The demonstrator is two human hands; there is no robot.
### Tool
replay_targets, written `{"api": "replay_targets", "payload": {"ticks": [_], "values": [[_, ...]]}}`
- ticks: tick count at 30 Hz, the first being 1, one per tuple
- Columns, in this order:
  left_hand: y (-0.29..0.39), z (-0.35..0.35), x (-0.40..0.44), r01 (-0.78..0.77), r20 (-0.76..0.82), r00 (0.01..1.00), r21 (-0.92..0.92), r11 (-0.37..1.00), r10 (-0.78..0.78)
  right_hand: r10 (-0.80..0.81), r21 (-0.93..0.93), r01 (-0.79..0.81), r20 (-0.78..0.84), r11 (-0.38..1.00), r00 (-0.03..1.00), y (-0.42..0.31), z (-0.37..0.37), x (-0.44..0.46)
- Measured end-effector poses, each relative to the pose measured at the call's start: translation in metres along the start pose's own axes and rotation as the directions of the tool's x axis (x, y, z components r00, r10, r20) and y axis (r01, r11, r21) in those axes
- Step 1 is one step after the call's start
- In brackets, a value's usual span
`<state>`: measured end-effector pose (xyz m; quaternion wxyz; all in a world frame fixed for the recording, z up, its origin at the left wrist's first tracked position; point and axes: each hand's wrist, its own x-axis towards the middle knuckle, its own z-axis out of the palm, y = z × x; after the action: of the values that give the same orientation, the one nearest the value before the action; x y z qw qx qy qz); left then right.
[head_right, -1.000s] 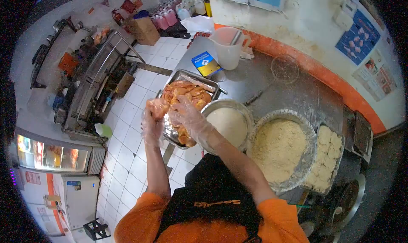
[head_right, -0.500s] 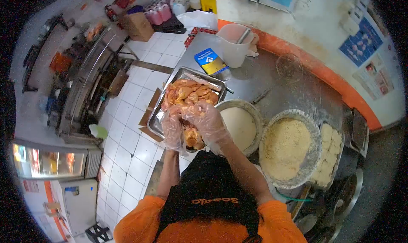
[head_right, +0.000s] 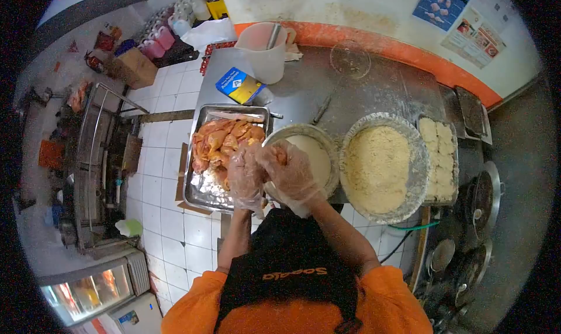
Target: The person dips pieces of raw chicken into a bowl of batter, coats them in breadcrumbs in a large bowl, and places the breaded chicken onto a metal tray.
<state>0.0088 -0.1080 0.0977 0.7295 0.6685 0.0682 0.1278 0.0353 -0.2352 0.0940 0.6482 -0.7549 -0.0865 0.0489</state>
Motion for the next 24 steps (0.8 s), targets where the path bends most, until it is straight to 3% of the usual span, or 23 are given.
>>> {"api": "replay_targets", "payload": {"ticks": [1, 3, 4, 7, 9, 11, 12, 14, 15, 17, 19, 21, 22, 24], "values": [[-0.002, 0.005, 0.0, 0.018, -0.011, 1.0, 0.047, 0.999, -0.018, -0.072, -0.013, 0.071, -0.059, 0.997, 0.996, 0.004, -0.004, 0.001], [-0.007, 0.015, -0.001, 0.054, -0.036, 0.998, 0.144, 0.988, -0.05, 0.059, -0.072, -0.07, -0.145, 0.995, 0.988, -0.006, -0.014, 0.0], [-0.007, 0.021, 0.0, 0.059, -0.027, 0.998, 0.101, 0.993, -0.056, 0.119, -0.099, -0.139, -0.186, 0.985, 0.975, -0.012, -0.02, 0.0], [0.005, 0.038, -0.004, 0.08, -0.013, 0.997, -0.004, 0.997, -0.08, 0.124, -0.204, -0.154, -0.153, 0.967, 0.981, -0.006, -0.039, 0.001], [0.017, 0.05, -0.009, 0.128, -0.008, 0.992, -0.039, 0.991, -0.128, 0.276, 0.171, -0.253, -0.13, 0.952, 0.952, -0.008, -0.041, 0.002], [0.017, 0.06, -0.012, 0.236, -0.015, 0.971, -0.078, 0.969, -0.238, 0.37, 0.342, -0.317, -0.1, 0.884, 0.924, -0.006, -0.048, 0.005], [0.013, 0.064, -0.013, 0.305, -0.017, 0.951, -0.099, 0.947, -0.308, 0.397, 0.333, -0.344, -0.105, 0.878, 0.912, 0.003, -0.053, 0.007], [-0.01, 0.065, -0.011, 0.173, -0.033, 0.984, 0.004, 0.985, -0.172, 0.226, 0.125, -0.213, -0.092, 0.969, 0.97, 0.038, -0.068, 0.01], [-0.017, 0.065, -0.011, 0.108, -0.036, 0.994, 0.056, 0.993, -0.106, 0.024, -0.071, -0.027, -0.032, 0.997, 0.999, 0.067, -0.084, 0.012], [-0.008, 0.062, -0.012, 0.175, 0.024, 0.984, 0.036, 0.984, -0.176, -0.081, -0.152, 0.092, 0.078, 0.984, 0.994, 0.063, -0.102, 0.01], [0.0, 0.067, -0.012, 0.147, 0.064, 0.987, 0.029, 0.989, -0.149, 0.073, 0.039, -0.078, 0.119, 0.996, 0.99, -0.003, -0.118, 0.006], [0.006, 0.077, -0.014, 0.028, 0.085, 0.996, 0.036, 0.999, -0.031, 0.232, 0.134, -0.258, 0.183, 0.957, 0.955, -0.02, -0.132, 0.0], [0.009, 0.081, -0.016, 0.058, 0.127, 0.99, 0.03, 0.998, -0.062, 0.307, 0.178, -0.348, 0.221, 0.92, 0.926, -0.022, -0.138, -0.004], [0.008, 0.091, -0.024, 0.048, 0.153, 0.987, 0.03, 0.998, -0.052, 0.291, 0.241, -0.306, 0.099, 0.921, 0.952, -0.013, -0.14, -0.01]]}}
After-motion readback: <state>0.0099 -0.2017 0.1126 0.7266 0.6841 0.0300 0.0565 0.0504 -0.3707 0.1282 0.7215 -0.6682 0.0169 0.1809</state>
